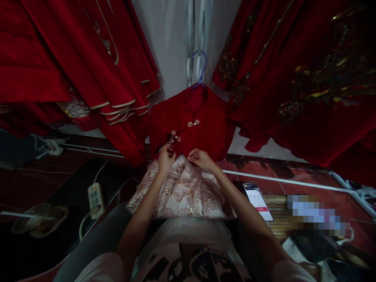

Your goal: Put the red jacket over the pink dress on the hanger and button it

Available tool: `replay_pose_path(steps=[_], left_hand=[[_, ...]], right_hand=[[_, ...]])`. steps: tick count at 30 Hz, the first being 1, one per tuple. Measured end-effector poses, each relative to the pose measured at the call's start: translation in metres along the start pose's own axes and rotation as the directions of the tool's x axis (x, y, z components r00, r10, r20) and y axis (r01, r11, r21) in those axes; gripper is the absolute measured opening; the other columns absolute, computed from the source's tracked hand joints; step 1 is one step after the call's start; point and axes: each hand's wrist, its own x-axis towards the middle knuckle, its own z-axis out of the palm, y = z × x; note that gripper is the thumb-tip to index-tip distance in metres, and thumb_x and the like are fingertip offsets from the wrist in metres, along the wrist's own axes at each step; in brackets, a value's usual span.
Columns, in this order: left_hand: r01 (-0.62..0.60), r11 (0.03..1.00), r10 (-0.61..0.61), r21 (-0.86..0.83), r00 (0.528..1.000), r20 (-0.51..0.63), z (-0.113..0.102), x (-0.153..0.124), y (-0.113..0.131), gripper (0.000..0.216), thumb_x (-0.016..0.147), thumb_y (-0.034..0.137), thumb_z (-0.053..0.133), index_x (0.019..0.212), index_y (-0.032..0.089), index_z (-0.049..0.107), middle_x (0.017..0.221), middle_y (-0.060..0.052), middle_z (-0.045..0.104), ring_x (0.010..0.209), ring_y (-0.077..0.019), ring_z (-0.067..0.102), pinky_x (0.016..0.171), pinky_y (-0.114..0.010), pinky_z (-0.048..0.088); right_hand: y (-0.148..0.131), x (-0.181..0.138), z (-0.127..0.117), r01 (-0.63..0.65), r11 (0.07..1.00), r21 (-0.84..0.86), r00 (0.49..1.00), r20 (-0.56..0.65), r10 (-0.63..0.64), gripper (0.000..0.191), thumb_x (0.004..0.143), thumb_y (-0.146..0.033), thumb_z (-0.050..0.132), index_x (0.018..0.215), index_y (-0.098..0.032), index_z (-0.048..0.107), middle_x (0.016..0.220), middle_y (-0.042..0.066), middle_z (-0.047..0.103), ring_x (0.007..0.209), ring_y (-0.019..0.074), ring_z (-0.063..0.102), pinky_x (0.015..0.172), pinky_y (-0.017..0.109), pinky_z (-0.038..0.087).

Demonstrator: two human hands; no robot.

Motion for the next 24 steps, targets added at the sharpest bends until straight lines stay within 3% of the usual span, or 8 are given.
replay_pose_path(steps=[3, 5, 10, 13, 17, 24], left_hand=[[0.036, 0.999, -0.037, 0.014, 0.998, 0.049, 0.007, 0.004, 0.005, 0.037, 0.072, 0.016, 0.065, 0.105, 0.018, 0.049, 0.087, -0.003, 0.060, 0.061, -0.0122, 0.057, 0.061, -0.026, 0.047], [0.065, 0.998, -0.065, 0.003, 0.997, 0.043, 0.012, 0.006, 0.008, 0.042, 0.068, 0.012, 0.066, 0.105, 0.017, 0.047, 0.083, -0.003, 0.061, 0.067, -0.0153, 0.060, 0.063, -0.027, 0.048], [0.125, 0.988, -0.125, -0.096, 0.992, 0.004, 0.023, 0.006, 0.006, 0.041, 0.061, 0.004, 0.064, 0.097, 0.019, 0.049, 0.085, -0.004, 0.066, 0.070, -0.0173, 0.065, 0.067, -0.028, 0.050], [0.128, 0.978, -0.132, -0.161, 0.991, -0.010, 0.027, 0.005, -0.004, 0.030, 0.067, 0.006, 0.058, 0.093, 0.019, 0.053, 0.082, -0.002, 0.067, 0.073, -0.0165, 0.066, 0.072, -0.029, 0.052], [0.156, 0.956, -0.168, -0.249, 0.985, -0.029, 0.031, 0.007, -0.014, 0.022, 0.073, 0.011, 0.058, 0.093, 0.018, 0.055, 0.084, -0.004, 0.066, 0.074, -0.0148, 0.066, 0.073, -0.029, 0.054], [0.140, 0.959, -0.149, -0.248, 0.989, -0.019, 0.035, 0.014, -0.014, 0.017, 0.073, 0.010, 0.059, 0.089, 0.016, 0.058, 0.087, -0.006, 0.068, 0.078, -0.0149, 0.066, 0.076, -0.031, 0.054]], right_hand=[[-0.016, -0.001, -0.002, 0.004, 0.992, 0.123, 0.997, 0.070, -0.012, 0.023, 0.073, -0.024, 0.072, 0.089, -0.016, 0.058, 0.068, -0.002, 0.062, 0.059, 0.0100, 0.060, 0.055, 0.021, 0.047], [-0.030, 0.001, 0.000, 0.061, 0.987, 0.146, 0.997, 0.047, -0.069, 0.024, 0.072, -0.024, 0.072, 0.089, -0.016, 0.056, 0.069, -0.002, 0.061, 0.060, 0.0099, 0.060, 0.056, 0.021, 0.047], [-0.054, 0.015, 0.012, 0.223, 0.975, 0.001, 0.975, 0.006, -0.223, 0.011, 0.079, -0.014, 0.063, 0.090, -0.017, 0.063, 0.076, -0.001, 0.061, 0.067, 0.0086, 0.058, 0.064, 0.020, 0.047], [-0.050, 0.027, 0.020, 0.257, 0.961, -0.102, 0.966, -0.015, -0.260, 0.020, 0.081, -0.009, 0.060, 0.096, -0.018, 0.068, 0.080, 0.000, 0.059, 0.068, 0.0085, 0.056, 0.068, 0.021, 0.047], [-0.032, 0.041, 0.029, 0.207, 0.965, -0.164, 0.971, -0.085, -0.223, 0.023, 0.082, -0.009, 0.060, 0.100, -0.019, 0.070, 0.081, 0.001, 0.057, 0.070, 0.0094, 0.056, 0.070, 0.021, 0.047], [-0.020, 0.048, 0.035, 0.209, 0.935, -0.285, 0.964, -0.100, -0.246, 0.031, 0.087, -0.010, 0.055, 0.112, -0.021, 0.069, 0.085, 0.003, 0.055, 0.075, 0.0125, 0.055, 0.078, 0.025, 0.047]])
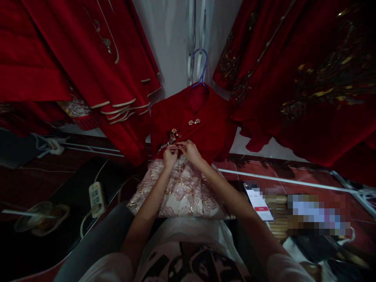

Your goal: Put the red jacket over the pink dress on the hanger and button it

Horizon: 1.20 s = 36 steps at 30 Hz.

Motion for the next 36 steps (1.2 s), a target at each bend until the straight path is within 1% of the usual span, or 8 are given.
replay_pose_path(steps=[4, 7, 12, 17, 21, 26, 32, 36], left_hand=[[0.007, 1.000, -0.008, -0.030, 1.000, -0.023, 0.001, 0.001, -0.003, 0.013, 0.076, 0.016, 0.059, 0.089, 0.016, 0.060, 0.089, -0.007, 0.069, 0.079, -0.0144, 0.066, 0.077, -0.031, 0.055], [0.062, 0.990, -0.065, -0.127, 0.998, -0.023, 0.001, 0.001, -0.004, 0.016, 0.078, 0.025, 0.060, 0.090, 0.015, 0.060, 0.091, -0.008, 0.069, 0.079, -0.0143, 0.067, 0.076, -0.031, 0.056], [0.187, 0.896, -0.178, -0.402, 0.982, 0.059, -0.002, -0.001, 0.001, 0.029, 0.073, 0.037, 0.064, 0.090, 0.014, 0.061, 0.094, -0.007, 0.067, 0.081, -0.0152, 0.067, 0.071, -0.032, 0.058], [0.198, 0.826, -0.201, -0.528, 0.978, 0.053, -0.002, -0.002, 0.004, 0.037, 0.065, 0.044, 0.072, 0.085, 0.014, 0.065, 0.095, -0.008, 0.068, 0.082, -0.0169, 0.066, 0.073, -0.035, 0.058], [0.160, 0.841, -0.166, -0.516, 0.986, 0.034, -0.002, -0.002, 0.002, 0.032, 0.061, 0.035, 0.075, 0.083, 0.013, 0.067, 0.088, -0.007, 0.070, 0.080, -0.0158, 0.067, 0.078, -0.034, 0.057], [0.091, 0.911, -0.102, -0.402, 0.995, -0.008, -0.004, -0.003, 0.003, 0.026, 0.062, 0.024, 0.074, 0.086, 0.012, 0.070, 0.088, -0.009, 0.073, 0.081, -0.0164, 0.069, 0.086, -0.035, 0.055], [0.086, 0.929, -0.098, -0.360, 0.995, -0.017, -0.004, -0.005, 0.001, 0.024, 0.066, 0.021, 0.071, 0.088, 0.012, 0.071, 0.089, -0.009, 0.074, 0.082, -0.0167, 0.070, 0.086, -0.034, 0.055], [0.094, 0.923, -0.103, -0.372, 0.995, -0.003, -0.003, -0.004, -0.001, 0.023, 0.066, 0.020, 0.071, 0.088, 0.012, 0.071, 0.090, -0.009, 0.074, 0.082, -0.0162, 0.070, 0.086, -0.034, 0.055]], right_hand=[[-0.003, 0.001, 0.001, -0.023, 0.999, -0.046, 1.000, 0.006, 0.024, 0.034, 0.087, -0.010, 0.053, 0.116, -0.022, 0.067, 0.087, 0.004, 0.054, 0.075, 0.0133, 0.055, 0.080, 0.026, 0.048], [-0.003, 0.001, 0.005, -0.053, 0.997, -0.058, 0.998, -0.031, 0.051, 0.032, 0.088, -0.013, 0.054, 0.116, -0.022, 0.067, 0.091, 0.005, 0.055, 0.075, 0.0139, 0.057, 0.079, 0.026, 0.048], [-0.001, -0.001, 0.013, -0.050, 0.999, -0.001, 0.995, -0.086, 0.050, 0.027, 0.088, -0.013, 0.054, 0.111, -0.017, 0.068, 0.095, 0.006, 0.059, 0.077, 0.0131, 0.059, 0.079, 0.025, 0.049], [0.001, 0.001, 0.015, -0.060, 0.998, 0.004, 0.994, -0.093, 0.061, 0.023, 0.087, -0.012, 0.056, 0.105, -0.015, 0.070, 0.095, 0.007, 0.062, 0.079, 0.0129, 0.061, 0.080, 0.024, 0.049], [0.001, 0.002, 0.016, -0.036, 0.999, -0.005, 0.997, -0.075, 0.035, 0.023, 0.088, -0.013, 0.056, 0.105, -0.017, 0.071, 0.094, 0.006, 0.062, 0.079, 0.0132, 0.061, 0.081, 0.024, 0.050], [0.003, -0.002, 0.021, -0.035, 0.999, 0.032, 0.990, -0.139, 0.039, 0.023, 0.090, -0.016, 0.055, 0.107, -0.016, 0.070, 0.096, 0.007, 0.063, 0.081, 0.0133, 0.062, 0.081, 0.024, 0.051], [0.006, -0.006, 0.021, 0.004, 0.998, 0.066, 0.988, -0.155, 0.006, 0.022, 0.090, -0.018, 0.055, 0.105, -0.016, 0.070, 0.096, 0.006, 0.062, 0.082, 0.0134, 0.063, 0.080, 0.024, 0.052], [0.004, -0.007, 0.019, 0.001, 0.999, 0.035, 0.989, -0.148, 0.004, 0.023, 0.090, -0.015, 0.053, 0.106, -0.016, 0.070, 0.097, 0.007, 0.062, 0.083, 0.0137, 0.063, 0.082, 0.025, 0.051]])
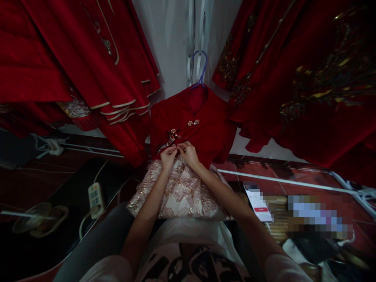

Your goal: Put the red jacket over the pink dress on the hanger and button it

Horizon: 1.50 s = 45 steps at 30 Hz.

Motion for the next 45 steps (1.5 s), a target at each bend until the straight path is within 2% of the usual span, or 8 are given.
replay_pose_path(steps=[8, 17, 24, 30, 33, 36, 39, 45], left_hand=[[-0.001, 0.996, 0.002, 0.084, 1.000, -0.011, 0.003, 0.002, 0.011, 0.015, 0.064, 0.015, 0.070, 0.079, 0.012, 0.070, 0.080, -0.007, 0.073, 0.074, -0.0154, 0.068, 0.080, -0.032, 0.055], [-0.044, 0.982, 0.028, 0.184, 0.996, 0.090, 0.000, 0.011, 0.017, 0.017, 0.060, 0.013, 0.071, 0.076, 0.012, 0.070, 0.076, -0.006, 0.073, 0.069, -0.0157, 0.068, 0.075, -0.032, 0.056], [-0.099, 0.968, 0.049, 0.231, 0.976, 0.213, -0.016, 0.015, 0.025, 0.017, 0.060, 0.021, 0.074, 0.076, 0.014, 0.073, 0.077, -0.008, 0.074, 0.069, -0.0173, 0.068, 0.074, -0.033, 0.057], [-0.227, 0.936, 0.141, 0.269, 0.942, 0.303, -0.030, 0.015, 0.030, 0.015, 0.068, 0.025, 0.071, 0.080, 0.019, 0.075, 0.083, -0.005, 0.075, 0.080, -0.0193, 0.069, 0.086, -0.037, 0.053], [-0.220, 0.942, 0.146, 0.254, 0.949, 0.281, -0.027, 0.016, 0.023, 0.015, 0.067, 0.016, 0.067, 0.081, 0.018, 0.073, 0.086, -0.004, 0.074, 0.081, -0.0171, 0.068, 0.087, -0.035, 0.052], [-0.223, 0.936, 0.179, 0.271, 0.968, 0.177, -0.022, 0.016, 0.017, 0.031, 0.062, 0.006, 0.065, 0.090, 0.018, 0.069, 0.093, -0.004, 0.070, 0.083, -0.0149, 0.064, 0.083, -0.031, 0.052], [-0.231, 0.924, 0.209, 0.304, 0.972, 0.103, -0.021, 0.012, 0.016, 0.031, 0.063, 0.006, 0.063, 0.092, 0.018, 0.067, 0.096, -0.004, 0.066, 0.082, -0.0138, 0.061, 0.079, -0.028, 0.051], [-0.252, 0.869, 0.218, 0.426, 0.968, 0.126, -0.023, -0.001, 0.032, 0.027, 0.069, 0.009, 0.060, 0.093, 0.019, 0.068, 0.097, -0.005, 0.061, 0.077, -0.0135, 0.058, 0.067, -0.024, 0.050]], right_hand=[[-0.001, -0.002, 0.000, 0.022, 0.994, -0.106, 1.000, 0.020, -0.020, 0.026, 0.092, -0.018, 0.051, 0.110, -0.018, 0.070, 0.100, 0.007, 0.062, 0.089, 0.0162, 0.063, 0.086, 0.026, 0.050], [-0.002, 0.000, -0.004, 0.006, 0.992, -0.127, 1.000, 0.029, -0.003, 0.026, 0.093, -0.019, 0.050, 0.110, -0.018, 0.069, 0.103, 0.007, 0.063, 0.092, 0.0158, 0.063, 0.086, 0.025, 0.050], [-0.008, -0.002, -0.011, -0.005, 0.996, -0.089, 0.998, 0.056, 0.010, 0.024, 0.091, -0.018, 0.052, 0.108, -0.017, 0.069, 0.102, 0.007, 0.063, 0.087, 0.0147, 0.064, 0.082, 0.024, 0.051], [-0.015, -0.005, -0.013, 0.014, 0.996, -0.093, 0.998, 0.065, -0.008, 0.021, 0.092, -0.021, 0.051, 0.104, -0.019, 0.068, 0.099, 0.006, 0.062, 0.080, 0.0136, 0.064, 0.078, 0.024, 0.050], [-0.019, -0.004, -0.012, -0.020, 0.981, -0.192, 0.998, 0.054, 0.031, 0.018, 0.092, -0.025, 0.050, 0.104, -0.020, 0.063, 0.100, 0.006, 0.059, 0.076, 0.0143, 0.062, 0.069, 0.024, 0.049], [-0.021, -0.005, -0.017, -0.052, 0.968, -0.247, 0.998, 0.024, 0.060, 0.024, 0.087, -0.025, 0.055, 0.110, -0.020, 0.055, 0.106, 0.007, 0.056, 0.075, 0.0156, 0.060, 0.060, 0.025, 0.045], [-0.021, -0.009, -0.029, -0.045, 0.984, -0.172, 0.999, 0.010, 0.048, 0.030, 0.082, -0.025, 0.059, 0.109, -0.021, 0.051, 0.099, 0.004, 0.054, 0.077, 0.0159, 0.057, 0.060, 0.025, 0.044], [-0.008, -0.019, -0.053, 0.000, 1.000, -0.001, 0.999, 0.043, 0.000, 0.022, 0.080, -0.022, 0.060, 0.101, -0.019, 0.054, 0.093, 0.002, 0.053, 0.080, 0.0134, 0.055, 0.070, 0.025, 0.048]])
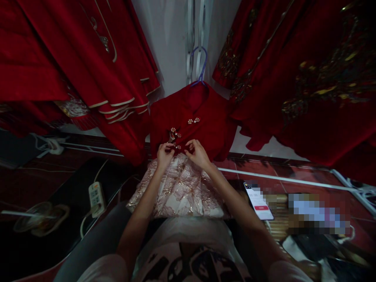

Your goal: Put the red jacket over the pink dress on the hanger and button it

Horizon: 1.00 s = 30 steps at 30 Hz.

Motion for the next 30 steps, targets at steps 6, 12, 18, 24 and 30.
replay_pose_path(steps=[6, 12, 18, 24, 30], left_hand=[[-0.120, 0.986, 0.107, 0.117, 0.988, 0.109, 0.000, 0.002, 0.006, 0.020, 0.075, 0.022, 0.067, 0.095, 0.021, 0.070, 0.098, -0.008, 0.057, 0.084, -0.0179, 0.058, 0.062, -0.025, 0.051], [-0.150, 0.987, 0.143, 0.050, 0.981, 0.129, 0.001, 0.013, 0.002, 0.011, 0.075, 0.027, 0.070, 0.083, 0.019, 0.070, 0.087, -0.006, 0.060, 0.074, -0.0150, 0.060, 0.070, -0.028, 0.054], [-0.078, 0.997, 0.080, -0.016, 0.982, 0.171, -0.006, 0.014, 0.002, 0.018, 0.068, 0.033, 0.077, 0.078, 0.019, 0.070, 0.084, -0.005, 0.066, 0.071, -0.0138, 0.064, 0.072, -0.028, 0.055], [0.120, 0.981, -0.078, -0.151, 0.963, 0.259, -0.006, 0.013, 0.001, 0.019, 0.065, 0.026, 0.076, 0.079, 0.017, 0.068, 0.078, -0.006, 0.072, 0.072, -0.0157, 0.067, 0.072, -0.030, 0.054], [0.101, 0.972, -0.048, -0.211, 0.970, 0.240, -0.008, 0.014, -0.002, 0.019, 0.067, 0.032, 0.076, 0.077, 0.017, 0.071, 0.076, -0.006, 0.072, 0.071, -0.0159, 0.066, 0.073, -0.029, 0.053]], right_hand=[[0.012, -0.003, 0.016, -0.041, 0.981, 0.188, 0.996, 0.083, 0.025, 0.031, 0.082, -0.019, 0.060, 0.112, -0.016, 0.055, 0.111, 0.009, 0.058, 0.092, 0.0149, 0.057, 0.071, 0.025, 0.052], [0.010, 0.012, 0.033, -0.097, 0.981, 0.168, 0.993, 0.078, 0.085, 0.029, 0.083, -0.014, 0.058, 0.112, -0.013, 0.057, 0.104, 0.010, 0.062, 0.088, 0.0138, 0.061, 0.076, 0.027, 0.054], [0.012, 0.024, 0.039, -0.120, 0.984, 0.135, 0.991, 0.082, 0.110, 0.016, 0.082, -0.012, 0.059, 0.098, -0.012, 0.062, 0.090, 0.007, 0.067, 0.076, 0.0118, 0.063, 0.071, 0.024, 0.053], [0.008, 0.025, 0.040, -0.155, 0.974, 0.168, 0.987, 0.078, 0.144, 0.010, 0.080, -0.017, 0.064, 0.090, -0.014, 0.063, 0.082, 0.005, 0.069, 0.072, 0.0114, 0.065, 0.069, 0.023, 0.053], [0.004, 0.023, 0.037, -0.160, 0.958, 0.236, 0.987, 0.064, 0.149, 0.011, 0.079, -0.020, 0.067, 0.088, -0.015, 0.065, 0.082, 0.004, 0.070, 0.072, 0.0108, 0.065, 0.069, 0.022, 0.053]])
